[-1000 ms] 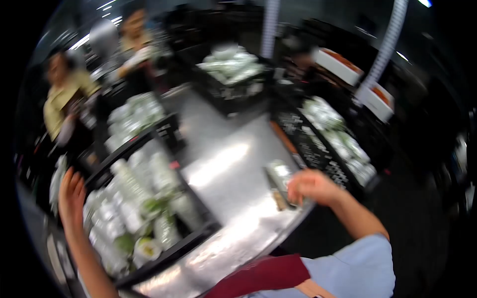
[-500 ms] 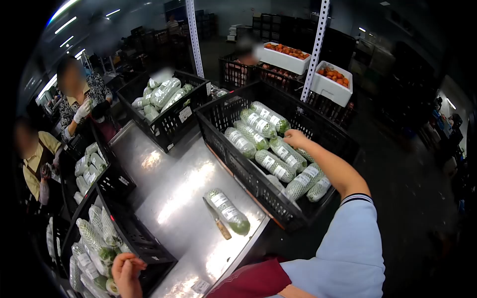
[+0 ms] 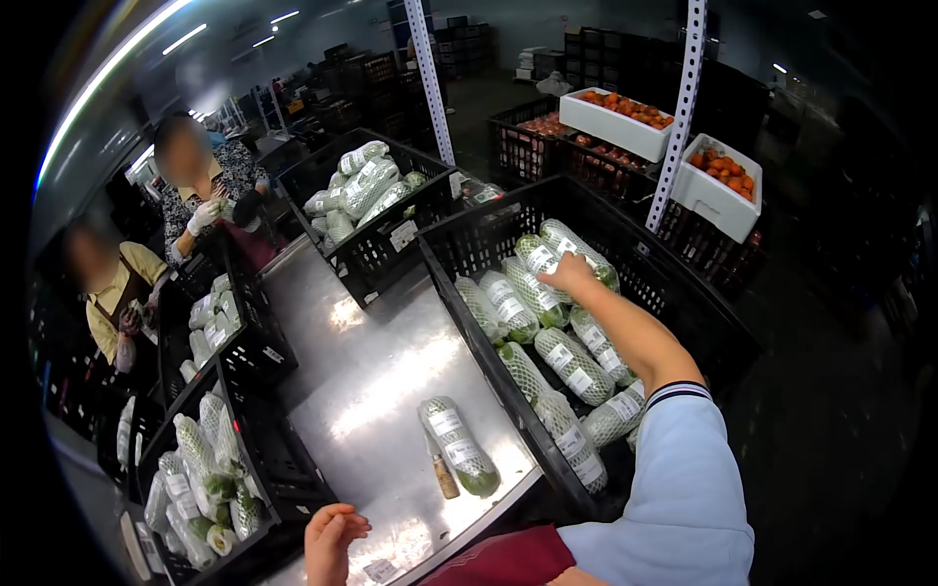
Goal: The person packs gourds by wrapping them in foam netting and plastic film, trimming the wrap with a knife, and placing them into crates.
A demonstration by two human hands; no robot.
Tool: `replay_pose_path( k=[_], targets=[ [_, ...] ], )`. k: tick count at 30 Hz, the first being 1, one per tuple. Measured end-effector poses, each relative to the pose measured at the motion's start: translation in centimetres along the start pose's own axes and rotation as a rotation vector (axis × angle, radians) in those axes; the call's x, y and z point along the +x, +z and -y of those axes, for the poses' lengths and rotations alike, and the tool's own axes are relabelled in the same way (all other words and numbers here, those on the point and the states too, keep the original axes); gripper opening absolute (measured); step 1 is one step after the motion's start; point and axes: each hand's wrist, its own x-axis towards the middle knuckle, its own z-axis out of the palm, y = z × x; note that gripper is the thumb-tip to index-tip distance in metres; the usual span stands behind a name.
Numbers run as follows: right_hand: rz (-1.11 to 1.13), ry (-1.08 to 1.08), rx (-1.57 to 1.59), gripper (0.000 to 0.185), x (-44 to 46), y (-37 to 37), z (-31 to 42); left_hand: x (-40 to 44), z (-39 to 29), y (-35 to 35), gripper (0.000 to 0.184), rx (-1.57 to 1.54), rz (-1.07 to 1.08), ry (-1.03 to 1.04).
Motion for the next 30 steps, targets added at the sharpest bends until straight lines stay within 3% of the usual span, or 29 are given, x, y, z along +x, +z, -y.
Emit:
replay_pose_path(
  k=[2,4,6,7,9,12,14,15,17,21,24,26,27,30],
  targets=[
    [0.009,-0.027,-0.058,0.081,-0.7,-0.4,1.2,0.5,1.4,0.0,0.028,0.018,0.044,-0.021],
    [0.026,-0.061,-0.006,0.083,-0.5,-1.2,0.8,0.5,1.2,1.8,0.021,0.016,0.006,-0.056],
    [0.201,-0.102,0.075,0.078,1.2,-0.4,0.2,1.0,2.3,1.6,0.02,-0.015,0.011,-0.034],
    [0.208,-0.101,-0.101,0.075,0.4,-0.1,1.7,1.2,2.7,1.5,0.023,-0.021,0.003,-0.035],
    [-0.042,-0.058,-0.026,0.078,0.9,3.4,2.9,1.0,2.7,1.8,0.021,-0.011,0.018,-0.04],
    [-0.013,0.012,0.043,0.076,-0.2,4.6,5.3,0.9,3.2,1.5,0.021,0.064,0.059,-0.011],
    [0.034,-0.102,0.321,0.085,4.3,8.1,2.2,0.7,3.7,0.8,0.021,0.098,0.096,0.018],
    [0.171,-0.003,0.719,0.075,5.3,8.6,1.1,0.6,4.0,0.2,0.021,0.128,0.094,0.029],
    [0.532,0.313,1.279,0.045,-1.2,1.9,3.5,-0.1,4.6,-1.1,0.021,0.143,0.094,0.022],
    [0.574,-0.032,1.34,0.043,-11.4,-7.8,6.6,0.3,5.8,-4.0,0.022,0.07,0.09,0.019],
    [0.7,-0.254,1.403,0.056,-20.4,-12.9,9.9,1.8,5.3,-4.4,0.025,0.034,0.15,0.052],
    [0.723,-0.482,1.351,0.065,-26.5,-12.5,12.8,2.9,4.0,-3.3,0.028,-0.044,0.23,0.129],
    [0.677,-0.358,1.438,0.068,-29.5,-10.5,13.1,3.4,3.2,-2.8,0.03,-0.079,0.268,0.179],
    [0.763,-0.255,1.438,0.084,-37.3,-2.3,13.5,4.7,1.2,-1.9,0.064,-0.337,0.376,0.3]
  ],
)
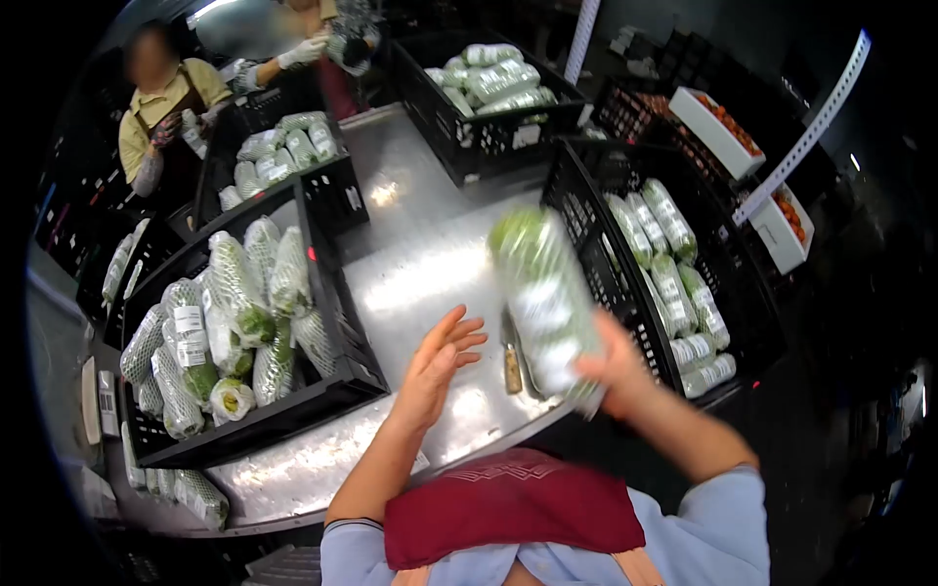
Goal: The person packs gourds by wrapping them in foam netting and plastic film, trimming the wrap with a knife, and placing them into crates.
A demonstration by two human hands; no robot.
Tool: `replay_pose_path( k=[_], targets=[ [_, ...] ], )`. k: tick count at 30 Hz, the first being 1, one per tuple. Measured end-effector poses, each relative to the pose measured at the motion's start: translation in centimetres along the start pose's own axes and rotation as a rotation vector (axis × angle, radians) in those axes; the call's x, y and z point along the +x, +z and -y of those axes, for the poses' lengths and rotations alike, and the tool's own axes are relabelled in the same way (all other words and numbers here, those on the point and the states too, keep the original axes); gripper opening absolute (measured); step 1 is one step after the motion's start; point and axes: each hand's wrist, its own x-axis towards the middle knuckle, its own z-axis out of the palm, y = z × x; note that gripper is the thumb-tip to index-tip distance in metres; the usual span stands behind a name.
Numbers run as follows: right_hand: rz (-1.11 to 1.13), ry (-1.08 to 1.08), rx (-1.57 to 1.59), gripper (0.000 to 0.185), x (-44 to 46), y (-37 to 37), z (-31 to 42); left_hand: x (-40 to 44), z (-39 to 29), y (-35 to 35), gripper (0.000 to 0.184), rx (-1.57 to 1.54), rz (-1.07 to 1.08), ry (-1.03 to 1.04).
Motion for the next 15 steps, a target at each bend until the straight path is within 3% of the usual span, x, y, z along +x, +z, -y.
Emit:
replay_pose_path(
  k=[3,4,9,15],
  targets=[
    [0.231,0.068,-0.014,0.09,-0.3,3.8,-7.1,0.6,-1.1,-0.4,0.075,-0.231,0.038,0.038],
    [0.266,-0.014,-0.107,0.088,0.1,4.6,-8.7,0.4,0.1,-1.4,0.076,-0.219,-0.069,-0.012],
    [0.286,-0.024,-0.288,0.081,1.1,4.8,-15.3,-3.2,1.0,-3.5,0.074,-0.031,0.053,-0.004],
    [0.293,0.053,-0.462,0.074,1.0,4.5,-17.3,-6.1,2.9,-4.6,0.067,0.159,0.051,-0.007]
  ],
)
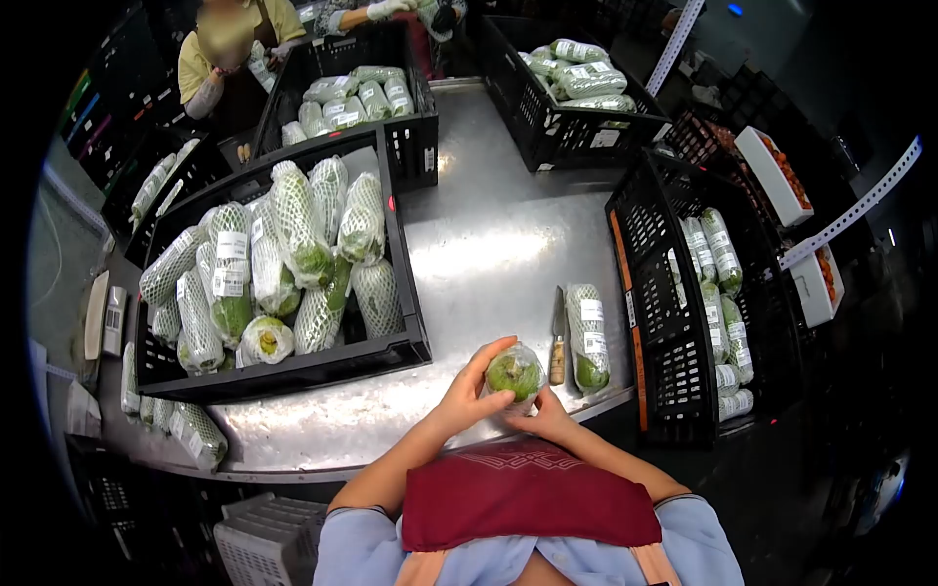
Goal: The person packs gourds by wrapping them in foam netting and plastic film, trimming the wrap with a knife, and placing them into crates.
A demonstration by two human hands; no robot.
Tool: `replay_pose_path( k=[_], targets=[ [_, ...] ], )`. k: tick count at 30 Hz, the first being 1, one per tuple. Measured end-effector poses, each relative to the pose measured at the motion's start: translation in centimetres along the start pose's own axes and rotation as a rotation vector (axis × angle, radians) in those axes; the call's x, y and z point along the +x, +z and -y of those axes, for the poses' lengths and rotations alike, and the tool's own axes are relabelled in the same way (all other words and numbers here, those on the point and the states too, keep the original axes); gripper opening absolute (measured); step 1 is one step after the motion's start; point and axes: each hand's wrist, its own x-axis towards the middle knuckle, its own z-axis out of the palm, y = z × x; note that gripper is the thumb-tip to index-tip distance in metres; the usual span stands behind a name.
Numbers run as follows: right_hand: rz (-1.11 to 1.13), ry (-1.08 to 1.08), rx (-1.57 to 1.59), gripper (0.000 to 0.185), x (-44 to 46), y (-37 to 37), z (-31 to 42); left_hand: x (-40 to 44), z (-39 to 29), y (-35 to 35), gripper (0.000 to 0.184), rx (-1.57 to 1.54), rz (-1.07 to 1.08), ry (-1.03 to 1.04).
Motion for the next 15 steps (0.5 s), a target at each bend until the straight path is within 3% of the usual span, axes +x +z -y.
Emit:
replay_pose_path(
  k=[8,15],
  targets=[
    [0.013,-0.017,0.067,0.066,1.1,0.0,0.1,0.0,-0.1,1.6,0.055,0.325,-0.017,0.157],
    [0.065,0.036,0.06,0.06,1.7,-0.8,-2.8,0.4,0.3,2.8,0.05,0.499,-0.01,0.156]
  ],
)
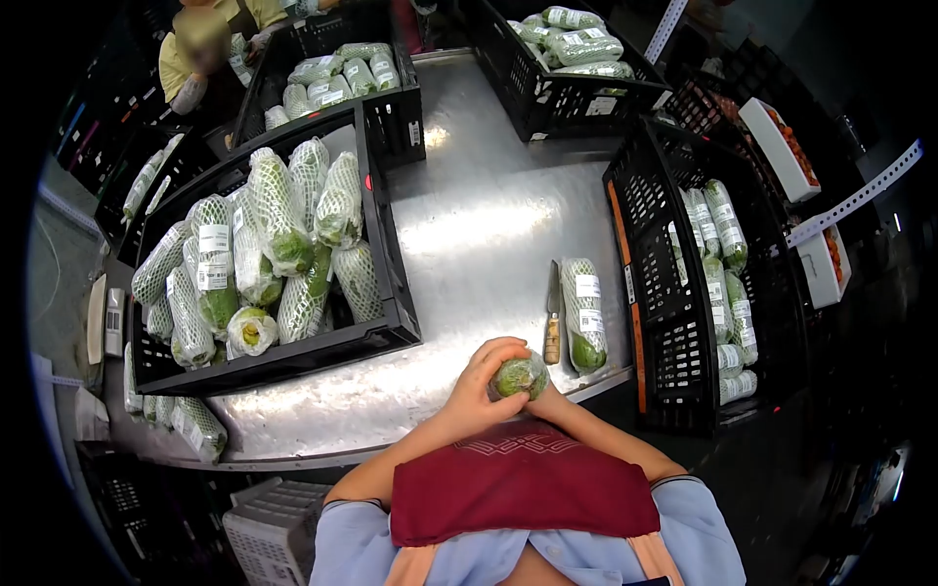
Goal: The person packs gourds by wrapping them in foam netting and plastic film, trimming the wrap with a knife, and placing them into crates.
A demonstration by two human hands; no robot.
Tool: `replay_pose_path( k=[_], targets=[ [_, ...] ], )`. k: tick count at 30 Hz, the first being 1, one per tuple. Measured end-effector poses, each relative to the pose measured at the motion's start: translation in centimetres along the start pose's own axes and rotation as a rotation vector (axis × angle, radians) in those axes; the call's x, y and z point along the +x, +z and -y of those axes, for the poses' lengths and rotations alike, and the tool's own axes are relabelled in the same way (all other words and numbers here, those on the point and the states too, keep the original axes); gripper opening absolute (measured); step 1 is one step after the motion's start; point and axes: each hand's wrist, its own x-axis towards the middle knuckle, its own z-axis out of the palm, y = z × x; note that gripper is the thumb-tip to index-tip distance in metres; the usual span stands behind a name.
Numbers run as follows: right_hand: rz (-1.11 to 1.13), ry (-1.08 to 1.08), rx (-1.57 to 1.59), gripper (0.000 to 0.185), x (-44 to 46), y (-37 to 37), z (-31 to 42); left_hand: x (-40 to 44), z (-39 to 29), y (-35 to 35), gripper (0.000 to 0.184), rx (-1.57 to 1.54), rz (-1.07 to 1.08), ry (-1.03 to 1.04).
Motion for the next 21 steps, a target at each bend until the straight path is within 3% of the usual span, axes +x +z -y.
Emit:
replay_pose_path(
  k=[4,8,9,12,13,21],
  targets=[
    [0.027,-0.05,-0.011,0.057,0.0,0.1,1.7,0.1,0.6,-0.5,0.044,-0.085,-0.029,-0.108],
    [0.03,-0.013,-0.268,0.065,-1.2,-0.1,1.2,-0.5,1.8,-1.9,0.035,-0.35,-0.087,-0.365],
    [0.023,-0.044,-0.4,0.07,-1.3,-0.1,1.5,-0.6,1.6,-2.2,0.023,-0.219,-0.117,-0.31],
    [-0.002,-0.095,-0.508,0.07,-1.2,0.0,1.8,-1.1,2.0,-2.9,0.01,-0.211,-0.267,-0.306],
    [0.04,-0.102,-0.537,0.069,-1.0,-0.1,2.0,-1.3,2.2,-3.5,0.008,-0.314,-0.316,-0.398],
    [0.148,-0.108,-0.538,0.07,-0.5,-0.4,1.9,-1.7,2.5,-6.4,0.019,-0.446,-0.157,-0.533]
  ],
)
